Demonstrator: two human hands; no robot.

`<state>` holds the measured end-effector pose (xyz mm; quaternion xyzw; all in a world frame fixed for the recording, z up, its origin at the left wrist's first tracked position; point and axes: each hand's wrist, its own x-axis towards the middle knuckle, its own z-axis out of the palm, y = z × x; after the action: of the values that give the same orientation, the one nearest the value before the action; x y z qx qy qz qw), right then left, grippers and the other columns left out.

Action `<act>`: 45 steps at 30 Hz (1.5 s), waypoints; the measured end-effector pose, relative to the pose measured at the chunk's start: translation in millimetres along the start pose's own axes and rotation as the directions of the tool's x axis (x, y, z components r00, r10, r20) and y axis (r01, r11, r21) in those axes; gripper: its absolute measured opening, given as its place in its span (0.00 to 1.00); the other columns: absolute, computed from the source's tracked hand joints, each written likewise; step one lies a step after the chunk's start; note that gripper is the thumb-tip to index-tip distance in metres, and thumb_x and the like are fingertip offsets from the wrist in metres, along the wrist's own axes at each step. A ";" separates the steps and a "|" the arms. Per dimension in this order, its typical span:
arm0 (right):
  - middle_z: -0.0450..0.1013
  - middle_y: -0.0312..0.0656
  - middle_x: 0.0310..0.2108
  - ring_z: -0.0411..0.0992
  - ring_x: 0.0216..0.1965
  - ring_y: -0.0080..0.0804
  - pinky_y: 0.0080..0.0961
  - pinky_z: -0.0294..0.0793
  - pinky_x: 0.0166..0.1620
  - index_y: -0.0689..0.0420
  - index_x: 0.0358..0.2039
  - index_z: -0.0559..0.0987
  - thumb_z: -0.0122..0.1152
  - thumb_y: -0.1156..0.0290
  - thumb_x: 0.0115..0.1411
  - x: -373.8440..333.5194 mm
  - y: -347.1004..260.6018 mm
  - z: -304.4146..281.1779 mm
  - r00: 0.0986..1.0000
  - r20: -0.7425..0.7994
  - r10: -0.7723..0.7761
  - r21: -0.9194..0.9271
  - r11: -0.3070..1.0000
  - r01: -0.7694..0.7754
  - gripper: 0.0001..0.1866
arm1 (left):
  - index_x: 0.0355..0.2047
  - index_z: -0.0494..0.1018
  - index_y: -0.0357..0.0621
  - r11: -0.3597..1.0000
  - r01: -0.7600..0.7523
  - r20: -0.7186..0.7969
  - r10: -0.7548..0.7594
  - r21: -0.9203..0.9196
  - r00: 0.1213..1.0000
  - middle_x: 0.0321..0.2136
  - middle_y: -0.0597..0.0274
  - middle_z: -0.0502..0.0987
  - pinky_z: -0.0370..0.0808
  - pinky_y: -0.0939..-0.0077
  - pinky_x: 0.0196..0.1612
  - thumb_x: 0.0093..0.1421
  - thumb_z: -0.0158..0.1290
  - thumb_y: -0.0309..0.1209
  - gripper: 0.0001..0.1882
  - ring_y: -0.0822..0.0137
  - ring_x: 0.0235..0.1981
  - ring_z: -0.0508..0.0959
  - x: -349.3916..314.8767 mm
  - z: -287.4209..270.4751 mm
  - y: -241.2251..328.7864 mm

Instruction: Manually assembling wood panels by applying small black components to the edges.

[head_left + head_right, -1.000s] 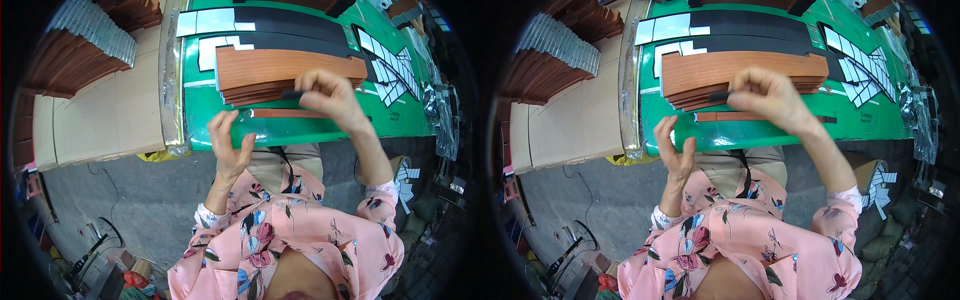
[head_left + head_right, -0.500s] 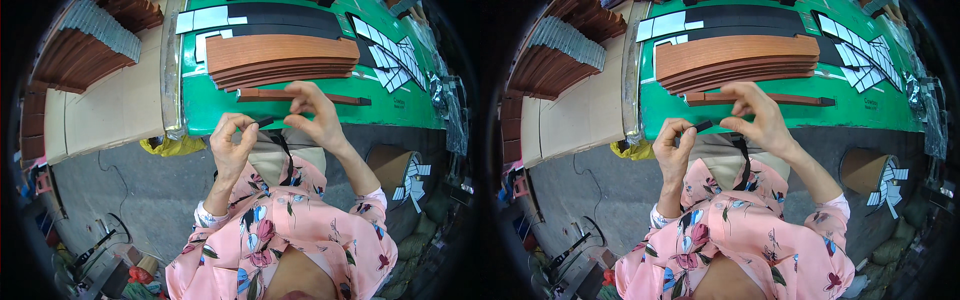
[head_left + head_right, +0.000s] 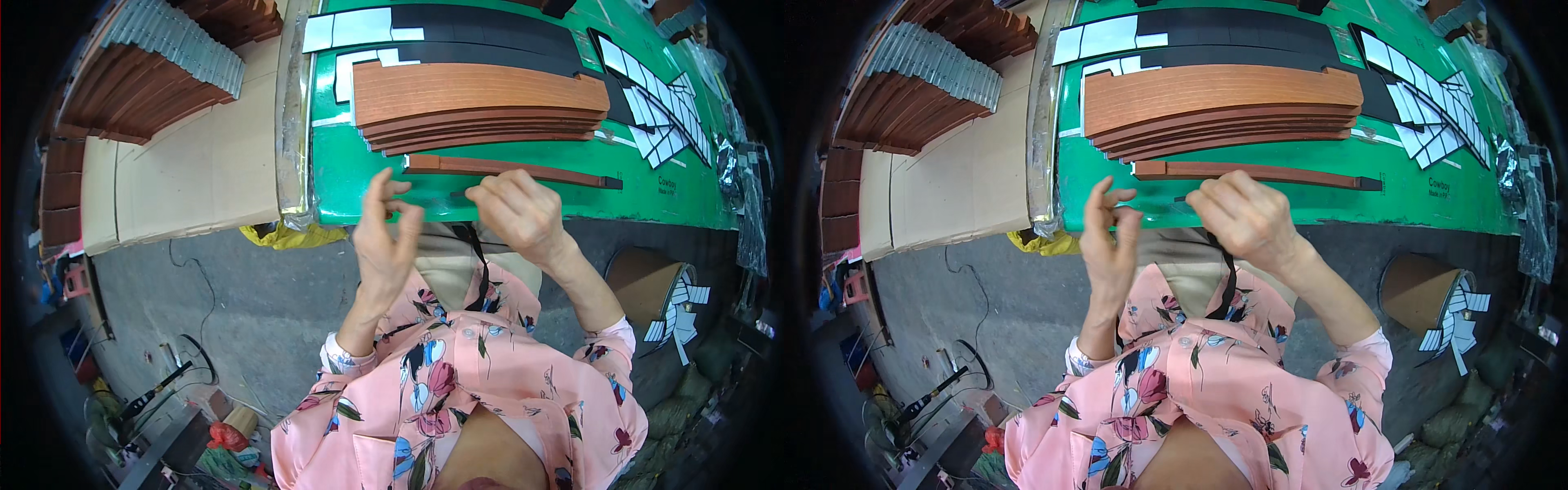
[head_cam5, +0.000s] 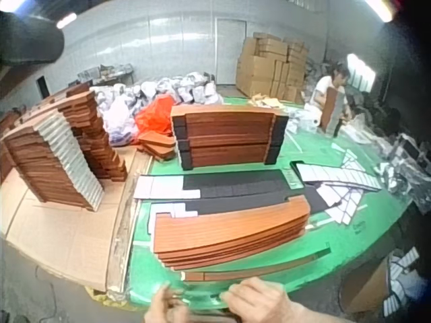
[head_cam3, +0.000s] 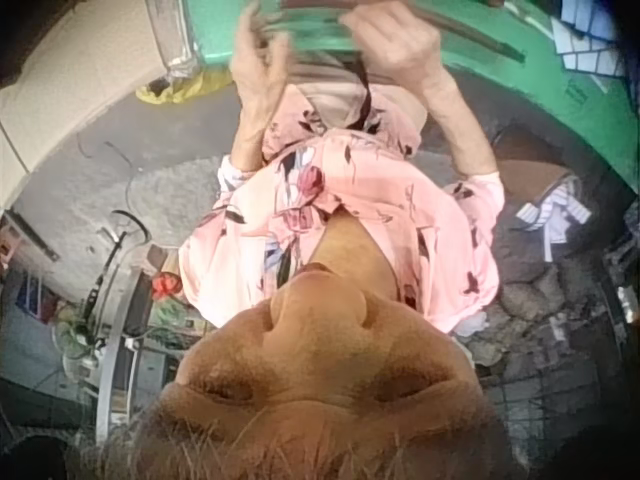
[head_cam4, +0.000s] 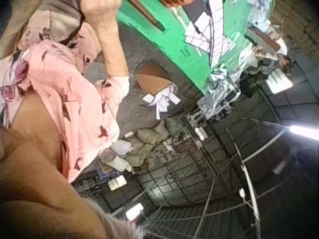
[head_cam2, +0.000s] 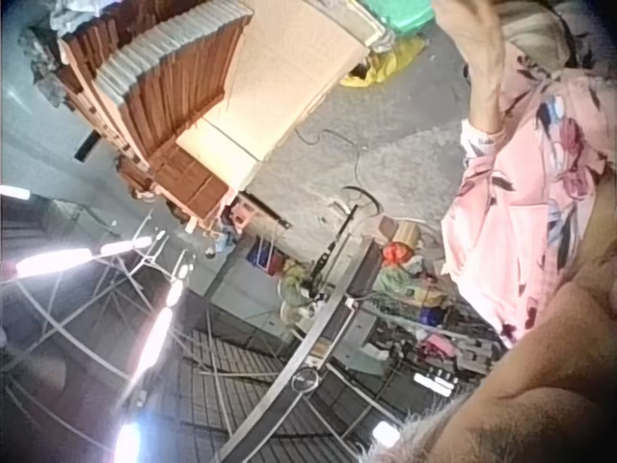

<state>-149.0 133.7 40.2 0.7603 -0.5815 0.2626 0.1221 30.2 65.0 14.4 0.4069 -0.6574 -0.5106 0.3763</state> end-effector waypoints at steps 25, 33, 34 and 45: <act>0.73 0.38 0.25 0.70 0.31 0.31 0.25 0.69 0.35 0.61 0.28 0.76 0.65 0.76 0.44 14.4 -6.8 10.7 0.779 0.277 0.562 0.630 0.506 -0.589 0.09 | 0.38 0.76 0.38 0.946 -0.291 -0.022 0.297 0.145 0.955 0.34 0.59 0.75 0.70 0.73 0.36 0.47 0.63 0.26 0.16 0.66 0.33 0.73 29.1 2.6 -35.7; 0.72 0.37 0.25 0.68 0.28 0.32 0.27 0.67 0.33 0.59 0.26 0.76 0.65 0.76 0.44 19.2 -3.7 5.2 0.938 0.201 0.284 0.552 0.758 -0.347 0.08 | 0.31 0.76 0.42 0.773 -0.608 0.217 0.572 0.182 0.791 0.28 0.61 0.73 0.67 0.72 0.34 0.41 0.63 0.24 0.14 0.63 0.29 0.71 29.2 -20.5 -3.7; 0.72 0.37 0.25 0.69 0.29 0.32 0.27 0.68 0.33 0.59 0.28 0.76 0.65 0.76 0.44 18.9 -4.2 4.5 0.941 0.213 0.263 0.548 0.765 -0.338 0.09 | 0.30 0.75 0.42 0.776 -0.601 0.224 0.562 0.190 0.796 0.27 0.61 0.73 0.67 0.72 0.33 0.41 0.63 0.23 0.13 0.63 0.29 0.71 28.3 -21.0 -4.1; 0.72 0.36 0.30 0.71 0.30 0.34 0.31 0.75 0.34 0.54 0.32 0.78 0.70 0.72 0.38 13.3 -18.5 12.7 0.990 -0.073 0.117 0.238 0.966 -0.097 0.17 | 0.27 0.71 0.34 0.990 -0.040 0.082 0.051 -0.132 0.995 0.25 0.62 0.71 0.67 0.81 0.34 0.51 0.56 0.21 0.05 0.72 0.27 0.69 5.9 -5.4 -1.9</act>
<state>-125.7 122.1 39.1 0.7248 -0.5808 0.3681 0.0423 33.2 57.4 14.1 0.3441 -0.6472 -0.5606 0.3853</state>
